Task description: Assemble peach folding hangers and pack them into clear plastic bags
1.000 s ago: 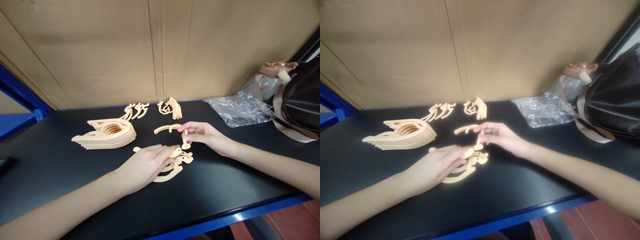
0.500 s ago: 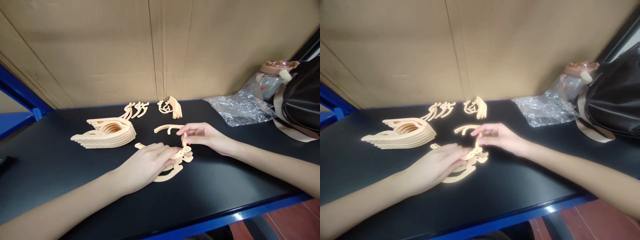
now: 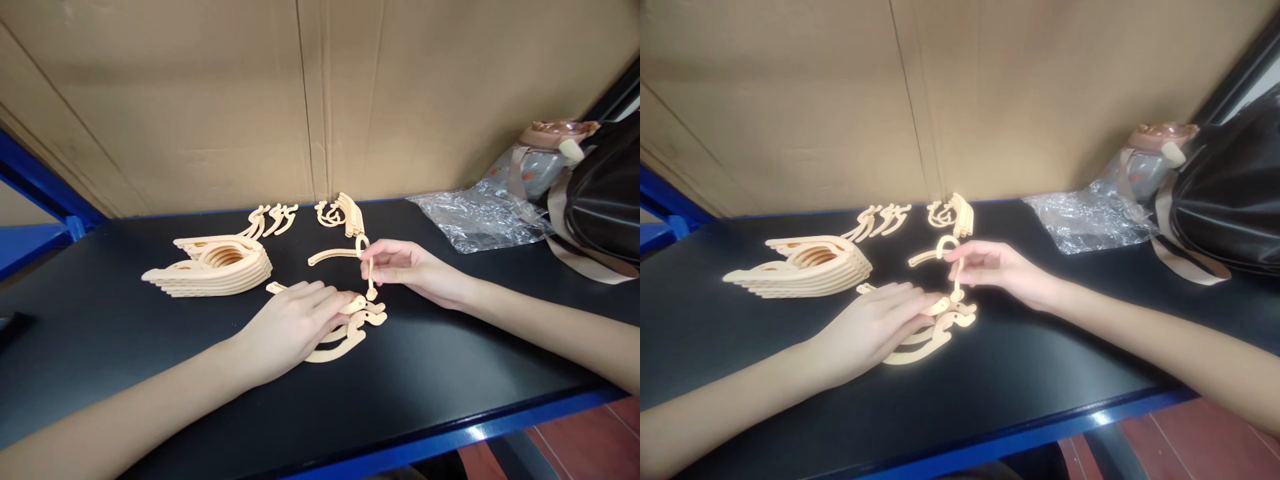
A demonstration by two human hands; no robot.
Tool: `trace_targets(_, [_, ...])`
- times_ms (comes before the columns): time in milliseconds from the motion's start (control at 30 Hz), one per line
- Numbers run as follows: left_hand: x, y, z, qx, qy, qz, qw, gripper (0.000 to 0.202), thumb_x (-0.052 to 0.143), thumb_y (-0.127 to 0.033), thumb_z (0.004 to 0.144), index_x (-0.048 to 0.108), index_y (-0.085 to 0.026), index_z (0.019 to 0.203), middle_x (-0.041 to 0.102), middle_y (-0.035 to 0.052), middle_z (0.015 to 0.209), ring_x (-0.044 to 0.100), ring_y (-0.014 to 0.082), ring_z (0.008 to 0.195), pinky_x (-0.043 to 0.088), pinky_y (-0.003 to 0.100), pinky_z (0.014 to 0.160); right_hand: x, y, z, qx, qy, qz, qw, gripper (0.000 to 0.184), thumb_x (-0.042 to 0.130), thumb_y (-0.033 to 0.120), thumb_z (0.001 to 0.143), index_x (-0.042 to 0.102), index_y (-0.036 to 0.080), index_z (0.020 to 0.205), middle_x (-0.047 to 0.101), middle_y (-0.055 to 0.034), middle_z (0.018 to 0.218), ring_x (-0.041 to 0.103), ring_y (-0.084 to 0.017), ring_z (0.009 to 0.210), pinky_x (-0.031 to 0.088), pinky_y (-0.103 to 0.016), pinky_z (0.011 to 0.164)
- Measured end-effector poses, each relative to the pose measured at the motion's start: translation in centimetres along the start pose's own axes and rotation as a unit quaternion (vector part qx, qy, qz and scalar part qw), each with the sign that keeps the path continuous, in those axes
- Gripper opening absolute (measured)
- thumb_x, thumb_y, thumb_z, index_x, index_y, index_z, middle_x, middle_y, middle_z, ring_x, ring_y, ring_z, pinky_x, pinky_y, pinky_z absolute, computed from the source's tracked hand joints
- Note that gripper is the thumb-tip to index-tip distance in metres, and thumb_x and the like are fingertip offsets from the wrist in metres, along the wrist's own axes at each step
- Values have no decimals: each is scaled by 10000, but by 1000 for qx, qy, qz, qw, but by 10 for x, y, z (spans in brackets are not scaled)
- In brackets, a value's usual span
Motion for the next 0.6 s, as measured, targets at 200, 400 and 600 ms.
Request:
trace_targets(200, [2,0,0,27,-10,30,999,394,255,-285,1063,611,-124,1121,662,25,792,596,160,723,419,277,628,1,-1,1,13,14,0,1000,278,732,206,823,690,260,1092,708,15,919,663,-106,827,527,-273,782])
trace_targets(400, [1,1,-1,37,-18,53,998,406,242,-280,1066,608,-129,1154,640,19,766,591,159,722,400,281,626,5,0,0,17,1,-21,1000,254,745,218,812,698,238,1061,708,15,899,665,-104,824,529,-273,799])
trace_targets(600, [3,2,-2,54,-11,81,995,344,307,-274,1057,620,-136,1093,619,2,729,557,158,666,361,300,585,6,1,1,14,-13,-13,1000,232,773,197,779,687,207,994,705,17,851,668,-101,780,544,-254,746])
Point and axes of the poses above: each hand's wrist, its own z-axis towards the middle knuckle, its own x-axis out of the palm, y = z × x, the point moved 1 cm from there along z, towards the middle knuckle
